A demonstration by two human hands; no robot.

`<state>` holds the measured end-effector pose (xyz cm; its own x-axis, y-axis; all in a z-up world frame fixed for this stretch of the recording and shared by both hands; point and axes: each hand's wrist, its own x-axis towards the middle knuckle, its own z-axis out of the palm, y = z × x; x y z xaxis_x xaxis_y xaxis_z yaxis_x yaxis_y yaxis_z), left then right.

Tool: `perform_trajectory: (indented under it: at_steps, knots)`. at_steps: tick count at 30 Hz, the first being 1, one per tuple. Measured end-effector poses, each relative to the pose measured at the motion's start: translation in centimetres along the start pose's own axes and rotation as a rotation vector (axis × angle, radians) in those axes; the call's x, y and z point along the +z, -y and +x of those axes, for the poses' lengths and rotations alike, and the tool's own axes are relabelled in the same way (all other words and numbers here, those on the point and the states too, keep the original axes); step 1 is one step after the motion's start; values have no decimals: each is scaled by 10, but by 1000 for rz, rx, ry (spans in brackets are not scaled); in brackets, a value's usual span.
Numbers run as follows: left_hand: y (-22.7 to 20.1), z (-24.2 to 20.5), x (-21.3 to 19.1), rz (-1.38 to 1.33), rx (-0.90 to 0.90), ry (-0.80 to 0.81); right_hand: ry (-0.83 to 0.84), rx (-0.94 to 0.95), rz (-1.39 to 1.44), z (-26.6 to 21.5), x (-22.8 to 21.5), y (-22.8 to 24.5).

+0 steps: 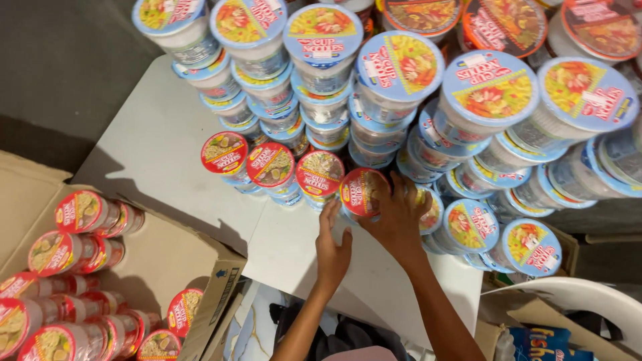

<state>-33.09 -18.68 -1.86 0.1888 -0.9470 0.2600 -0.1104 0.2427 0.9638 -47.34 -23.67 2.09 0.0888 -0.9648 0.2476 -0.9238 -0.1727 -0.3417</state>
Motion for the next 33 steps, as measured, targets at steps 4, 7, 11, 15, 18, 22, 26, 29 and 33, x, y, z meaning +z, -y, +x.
perform_trajectory:
  at_steps: [4,7,11,15,18,22,26,29,33]
  knots:
    - [-2,2,-4,10,-73,37,30,21,2,1,8,2]
    - [1,3,-8,7,-132,74,-8,0,-31,2,12,3]
    - [10,0,-10,52,-169,110,-8,43,64,0,4,7]
    - [-1,-6,-20,66,-130,141,-32,-7,255,-8,-19,13]
    - [-14,-15,-36,91,-68,165,67,-161,319,-24,-37,20]
    - [-15,-24,-64,-15,-84,221,231,-176,623,-34,-48,41]
    - [-14,-36,-92,-232,-202,107,476,-183,1103,-33,-19,45]
    - [-19,-45,-108,-355,-268,20,302,-65,1100,-19,26,38]
    - [-26,-62,-123,-436,-378,-99,-230,-315,461,10,60,32]
